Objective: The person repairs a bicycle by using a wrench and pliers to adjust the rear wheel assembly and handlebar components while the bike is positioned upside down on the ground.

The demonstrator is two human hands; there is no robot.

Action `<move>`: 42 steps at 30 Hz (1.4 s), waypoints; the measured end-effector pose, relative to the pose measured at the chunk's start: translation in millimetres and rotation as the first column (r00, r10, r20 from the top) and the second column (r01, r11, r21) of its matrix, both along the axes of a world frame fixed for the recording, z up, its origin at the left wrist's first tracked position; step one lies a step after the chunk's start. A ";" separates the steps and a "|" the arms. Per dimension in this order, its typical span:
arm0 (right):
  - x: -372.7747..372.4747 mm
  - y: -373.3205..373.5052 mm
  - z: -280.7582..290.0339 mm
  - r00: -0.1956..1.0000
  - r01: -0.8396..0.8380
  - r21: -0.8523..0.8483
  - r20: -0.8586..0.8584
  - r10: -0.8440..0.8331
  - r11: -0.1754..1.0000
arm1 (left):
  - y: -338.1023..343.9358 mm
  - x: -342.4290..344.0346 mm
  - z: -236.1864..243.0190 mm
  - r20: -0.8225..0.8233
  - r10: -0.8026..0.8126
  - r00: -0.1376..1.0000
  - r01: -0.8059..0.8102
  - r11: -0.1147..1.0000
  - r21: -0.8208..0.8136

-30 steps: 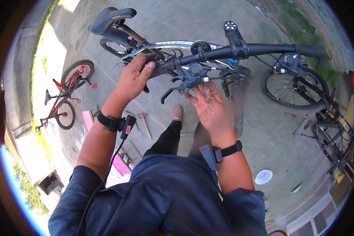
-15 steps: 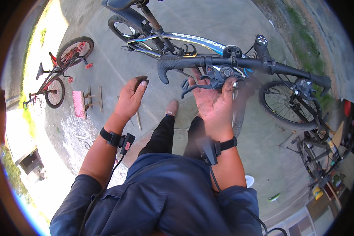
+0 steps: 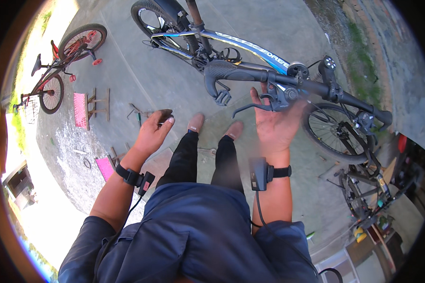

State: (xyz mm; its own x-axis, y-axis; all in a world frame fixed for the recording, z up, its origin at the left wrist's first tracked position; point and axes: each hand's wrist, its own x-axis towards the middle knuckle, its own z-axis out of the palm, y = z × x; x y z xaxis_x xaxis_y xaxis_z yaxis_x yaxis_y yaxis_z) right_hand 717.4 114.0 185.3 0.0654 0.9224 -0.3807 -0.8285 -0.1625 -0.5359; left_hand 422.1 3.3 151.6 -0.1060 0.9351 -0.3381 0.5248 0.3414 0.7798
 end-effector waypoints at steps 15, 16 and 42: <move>-9.5 9.8 -7.8 0.994 0.025 0.008 0.108 -0.026 1.000 | -12.3 1.5 -2.7 0.117 -0.002 0.993 0.024 0.982 -0.185; -11.0 9.5 -7.4 0.991 0.026 -0.008 0.131 -0.024 1.000 | -14.5 1.6 -1.7 0.122 -0.003 0.993 0.026 0.982 -0.189; -24.2 14.3 -7.8 0.958 0.189 -0.109 0.239 -0.159 0.976 | -66.7 -114.4 28.7 0.107 0.038 0.994 0.000 0.943 -0.334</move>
